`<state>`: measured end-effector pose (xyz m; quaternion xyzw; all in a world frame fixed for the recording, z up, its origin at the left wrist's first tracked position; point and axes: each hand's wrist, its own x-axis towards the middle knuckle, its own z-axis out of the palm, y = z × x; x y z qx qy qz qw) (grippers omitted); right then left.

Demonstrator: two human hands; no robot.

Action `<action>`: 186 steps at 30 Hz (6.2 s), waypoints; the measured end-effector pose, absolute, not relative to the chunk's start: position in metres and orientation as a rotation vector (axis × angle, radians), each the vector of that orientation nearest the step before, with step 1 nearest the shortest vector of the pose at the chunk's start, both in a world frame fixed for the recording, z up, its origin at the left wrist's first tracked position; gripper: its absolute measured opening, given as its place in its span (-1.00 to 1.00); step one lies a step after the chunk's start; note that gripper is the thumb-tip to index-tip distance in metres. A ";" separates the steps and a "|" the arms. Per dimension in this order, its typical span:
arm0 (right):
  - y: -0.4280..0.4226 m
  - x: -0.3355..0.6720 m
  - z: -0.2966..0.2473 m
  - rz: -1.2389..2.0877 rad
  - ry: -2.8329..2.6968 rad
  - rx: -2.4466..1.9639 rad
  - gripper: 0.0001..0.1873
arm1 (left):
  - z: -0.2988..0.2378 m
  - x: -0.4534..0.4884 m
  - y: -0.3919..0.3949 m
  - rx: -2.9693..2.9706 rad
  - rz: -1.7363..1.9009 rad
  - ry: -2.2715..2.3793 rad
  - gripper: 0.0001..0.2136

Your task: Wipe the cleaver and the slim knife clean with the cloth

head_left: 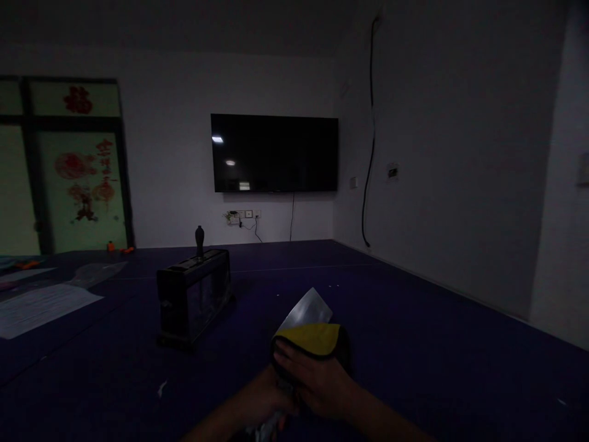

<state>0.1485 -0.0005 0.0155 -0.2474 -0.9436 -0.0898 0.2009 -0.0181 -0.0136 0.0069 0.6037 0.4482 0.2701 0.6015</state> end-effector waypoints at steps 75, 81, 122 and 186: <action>0.044 0.171 0.004 -0.441 -2.029 -1.132 -0.45 | 0.020 -0.023 -0.012 1.549 0.405 1.044 -0.95; 0.037 0.166 0.005 -0.404 -2.163 -1.010 -0.40 | 0.020 -0.022 -0.013 1.512 0.416 1.033 -0.95; 0.035 0.165 0.004 -0.427 -2.088 -0.986 -0.43 | 0.013 -0.026 -0.009 1.563 0.414 1.016 -0.93; 0.007 0.153 0.010 -0.331 -2.509 -0.618 -0.36 | -0.001 -0.026 0.001 1.288 0.727 1.025 -0.81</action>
